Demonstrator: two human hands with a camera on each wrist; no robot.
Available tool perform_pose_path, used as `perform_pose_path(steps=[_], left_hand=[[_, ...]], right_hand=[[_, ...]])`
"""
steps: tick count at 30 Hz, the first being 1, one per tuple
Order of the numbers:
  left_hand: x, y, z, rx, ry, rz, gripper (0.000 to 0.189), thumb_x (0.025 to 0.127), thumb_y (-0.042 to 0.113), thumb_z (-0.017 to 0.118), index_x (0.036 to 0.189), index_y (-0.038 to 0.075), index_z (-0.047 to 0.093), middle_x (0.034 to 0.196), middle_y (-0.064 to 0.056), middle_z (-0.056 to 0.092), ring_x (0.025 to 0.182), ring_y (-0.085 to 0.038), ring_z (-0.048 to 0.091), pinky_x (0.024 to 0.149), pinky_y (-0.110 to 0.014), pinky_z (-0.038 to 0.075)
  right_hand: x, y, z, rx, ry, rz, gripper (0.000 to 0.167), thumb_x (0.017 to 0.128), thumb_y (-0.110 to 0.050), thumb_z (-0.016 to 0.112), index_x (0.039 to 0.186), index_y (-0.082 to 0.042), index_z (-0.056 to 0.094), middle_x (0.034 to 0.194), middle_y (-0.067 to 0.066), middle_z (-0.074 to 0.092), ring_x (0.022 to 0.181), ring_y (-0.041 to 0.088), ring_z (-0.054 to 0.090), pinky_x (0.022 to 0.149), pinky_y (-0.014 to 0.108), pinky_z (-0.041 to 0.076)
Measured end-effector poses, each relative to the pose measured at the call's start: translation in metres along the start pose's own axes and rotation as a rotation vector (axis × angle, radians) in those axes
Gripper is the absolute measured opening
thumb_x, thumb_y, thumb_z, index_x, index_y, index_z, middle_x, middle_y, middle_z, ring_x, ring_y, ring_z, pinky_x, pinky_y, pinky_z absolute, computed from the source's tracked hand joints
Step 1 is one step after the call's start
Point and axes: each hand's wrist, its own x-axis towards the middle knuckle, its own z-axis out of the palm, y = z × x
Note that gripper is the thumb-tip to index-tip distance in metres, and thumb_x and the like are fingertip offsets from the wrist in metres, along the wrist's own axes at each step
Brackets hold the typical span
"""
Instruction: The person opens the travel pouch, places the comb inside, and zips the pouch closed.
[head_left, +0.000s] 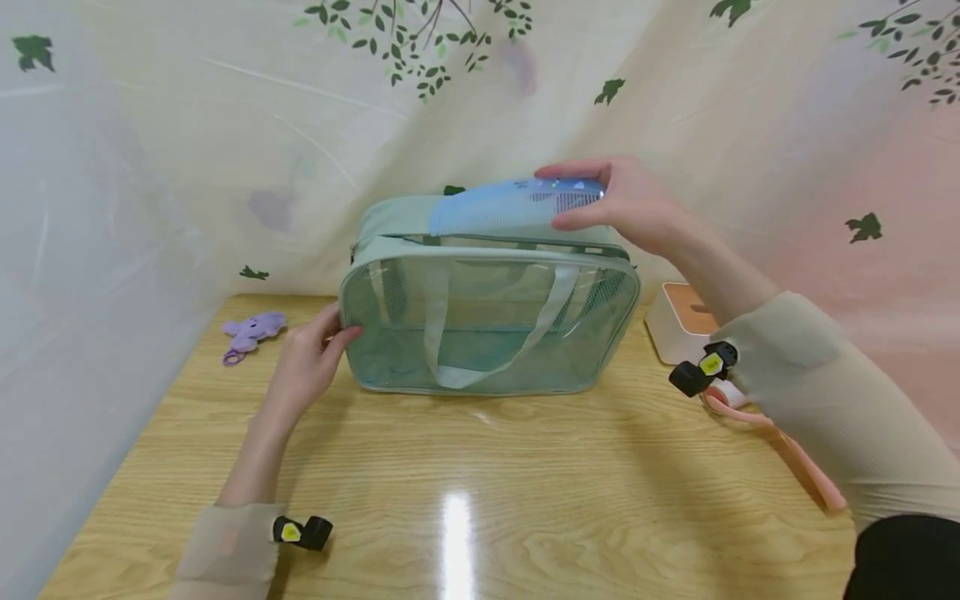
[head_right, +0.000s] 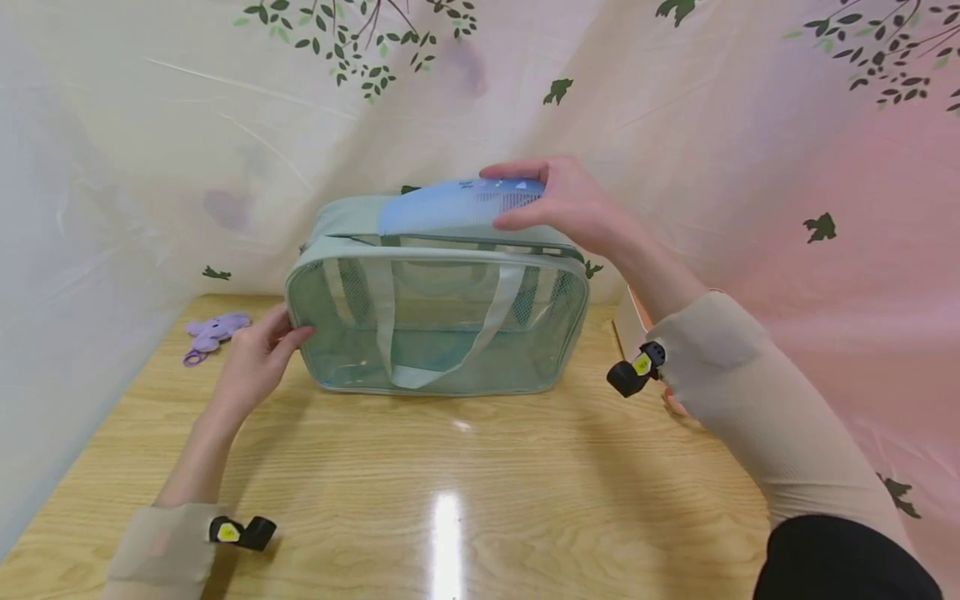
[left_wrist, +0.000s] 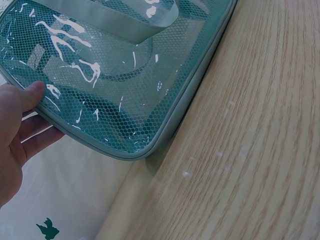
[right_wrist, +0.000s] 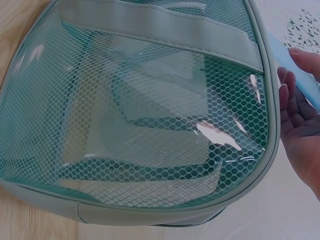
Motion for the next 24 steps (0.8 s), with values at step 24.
perform_pose_path(steps=[24], left_hand=[[0.000,-0.001,0.002,0.012,0.004,0.011,0.029,0.103,0.007,0.062,0.131,0.001,0.063,0.115,-0.024,0.075,0.107,-0.039,0.074,0.083,-0.050,0.065]], right_hand=[[0.012,-0.002,0.007,-0.099,-0.082,-0.059,0.060,0.087,-0.030,0.083,0.143,-0.025,0.062,0.148,-0.002,0.061,0.132,0.014,0.055,0.114,0.035,0.044]])
